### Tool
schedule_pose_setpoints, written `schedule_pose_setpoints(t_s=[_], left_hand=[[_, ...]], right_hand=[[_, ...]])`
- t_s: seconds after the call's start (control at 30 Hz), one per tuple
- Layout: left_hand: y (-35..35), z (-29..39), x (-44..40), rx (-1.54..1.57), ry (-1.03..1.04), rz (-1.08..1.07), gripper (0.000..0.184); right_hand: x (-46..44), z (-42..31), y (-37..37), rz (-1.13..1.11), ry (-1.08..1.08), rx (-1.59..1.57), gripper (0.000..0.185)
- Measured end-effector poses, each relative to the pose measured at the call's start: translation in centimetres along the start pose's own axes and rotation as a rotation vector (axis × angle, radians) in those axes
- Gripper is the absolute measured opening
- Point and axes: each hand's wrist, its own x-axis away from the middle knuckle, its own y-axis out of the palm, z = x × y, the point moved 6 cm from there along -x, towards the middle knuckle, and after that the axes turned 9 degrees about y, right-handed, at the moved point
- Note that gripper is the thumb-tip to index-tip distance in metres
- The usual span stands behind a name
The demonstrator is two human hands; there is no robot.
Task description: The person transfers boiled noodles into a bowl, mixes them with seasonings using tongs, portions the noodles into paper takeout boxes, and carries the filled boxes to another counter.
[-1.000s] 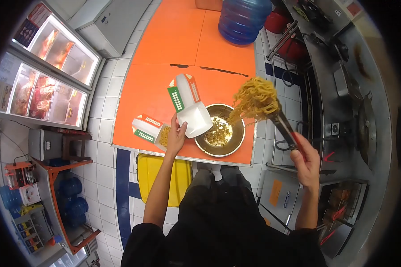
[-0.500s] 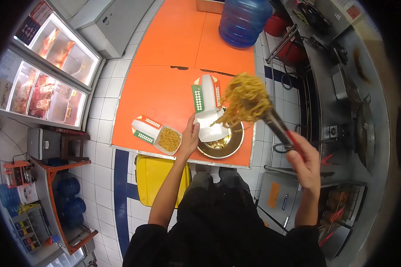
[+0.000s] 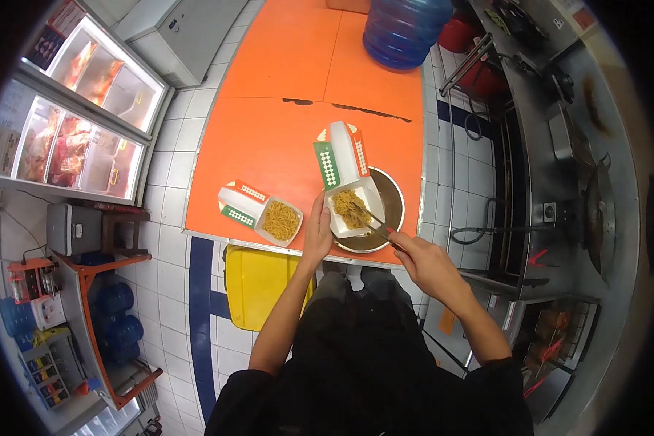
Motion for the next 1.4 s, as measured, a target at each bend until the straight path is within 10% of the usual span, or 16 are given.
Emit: schedule_pose_setpoints(t_s=[0.9, 1.13, 1.4], left_hand=[[0.5, -3.9, 0.2, 0.194, -0.075, 0.045, 0.048], [-4.0, -4.4, -2.8, 0.168, -0.109, 0.124, 0.049], [-10.4, -9.3, -10.0, -0.005, -0.074, -0.012, 0.054]], right_hand=[[1.6, -6.9, -7.8, 0.289, -0.147, 0.711, 0.042], [2.1, -1.0, -8.2, 0.206, 0.139, 0.166, 0.020], [-3.0, 12.0, 8.4, 0.001, 0.196, -0.224, 0.020]])
